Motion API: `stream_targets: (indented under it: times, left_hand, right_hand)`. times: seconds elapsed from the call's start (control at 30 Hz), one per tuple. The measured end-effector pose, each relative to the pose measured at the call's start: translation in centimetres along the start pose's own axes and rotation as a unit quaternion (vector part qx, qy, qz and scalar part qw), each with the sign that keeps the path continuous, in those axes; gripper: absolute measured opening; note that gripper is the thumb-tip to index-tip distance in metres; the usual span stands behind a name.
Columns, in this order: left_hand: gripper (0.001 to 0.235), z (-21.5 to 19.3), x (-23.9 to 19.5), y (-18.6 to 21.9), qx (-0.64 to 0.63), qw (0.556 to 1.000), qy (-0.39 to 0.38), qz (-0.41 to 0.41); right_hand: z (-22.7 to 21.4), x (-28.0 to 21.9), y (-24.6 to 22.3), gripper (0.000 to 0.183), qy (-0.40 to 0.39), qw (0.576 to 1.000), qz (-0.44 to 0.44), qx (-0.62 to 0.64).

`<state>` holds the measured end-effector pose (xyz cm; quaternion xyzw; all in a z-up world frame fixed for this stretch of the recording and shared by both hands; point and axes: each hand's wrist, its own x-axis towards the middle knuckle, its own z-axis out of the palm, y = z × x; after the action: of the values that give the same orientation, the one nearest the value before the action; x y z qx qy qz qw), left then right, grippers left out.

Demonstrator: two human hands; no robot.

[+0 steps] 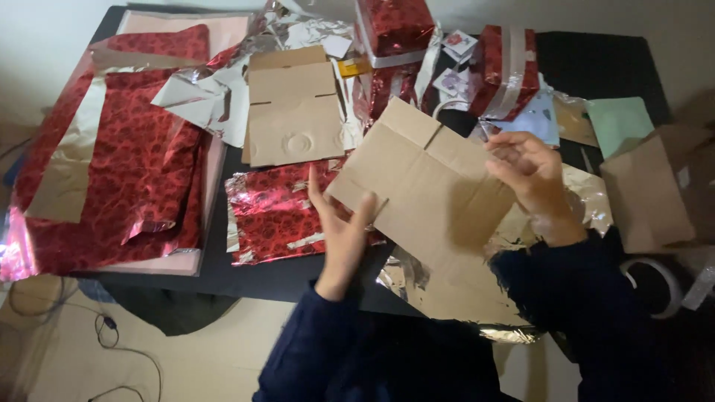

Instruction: The person adjusts a silver ribbon on a small red gift box, then sets it aside. They pick up a flat cardboard piece, fold it into a box shape, and secure it with clear tape. The person repeats the folding and taping process on another cardboard piece.

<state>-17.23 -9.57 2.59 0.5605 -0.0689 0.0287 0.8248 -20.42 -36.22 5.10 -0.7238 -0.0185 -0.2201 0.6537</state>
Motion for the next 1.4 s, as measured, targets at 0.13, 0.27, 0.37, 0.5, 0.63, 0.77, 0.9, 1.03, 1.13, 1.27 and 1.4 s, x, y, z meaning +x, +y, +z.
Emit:
stream_targets:
  times: [0.13,0.27,0.37,0.5,0.63,0.77,0.9,1.03,1.13,1.27,1.4]
  left_hand:
    - [0.06,-0.9,4.0,-1.0,0.04,0.995,-0.055,-0.067]
    - [0.054,1.3,5.6,0.6,0.065,0.956,-0.24,-0.156]
    - [0.05,2.6,7.1,-2.6,0.079,0.943,-0.291,-0.142]
    - [0.046,4.1,7.2,-5.4,0.102,0.946,-0.292,-0.096]
    - [0.041,5.1,6.9,-5.5,0.109,0.943,-0.304,-0.082]
    - [0.035,4.5,6.9,-7.7,0.081,0.953,-0.273,-0.099]
    - [0.033,3.7,6.8,-9.5,0.082,0.963,-0.222,-0.129]
    - [0.041,4.5,6.5,-8.5,0.096,0.968,-0.193,-0.132]
    - [0.047,4.6,6.5,-8.5,0.162,0.964,-0.185,-0.101]
    - [0.065,5.7,6.6,-5.3,0.305,0.933,-0.175,-0.072]
    - [0.08,5.2,6.7,-4.9,0.385,0.904,-0.18,-0.042]
  right_hand:
    - [-3.5,-0.1,0.0,0.042,-0.012,1.0,0.008,0.004]
    - [-4.6,-0.5,-0.9,0.038,-0.012,0.999,0.027,-0.017]
    - [-5.2,-0.6,0.3,0.039,0.029,0.999,0.035,-0.012]
    - [-2.4,-1.3,-1.6,0.046,0.162,0.985,0.057,-0.018]
    - [-0.7,-1.6,-3.2,0.062,0.185,0.955,0.228,-0.051]
    - [-1.4,-1.7,1.8,0.072,0.139,0.953,0.238,-0.127]
    - [-2.9,-2.0,6.1,0.059,0.101,0.965,0.236,-0.05]
    - [-2.5,-2.1,5.4,0.061,0.098,0.958,0.267,-0.031]
    - [-2.2,-2.3,5.2,0.061,0.111,0.962,0.246,-0.045]
    - [-1.8,-1.8,4.9,0.061,0.096,0.97,0.205,-0.087]
    - [-1.9,-2.0,5.7,0.072,0.087,0.978,0.094,-0.168]
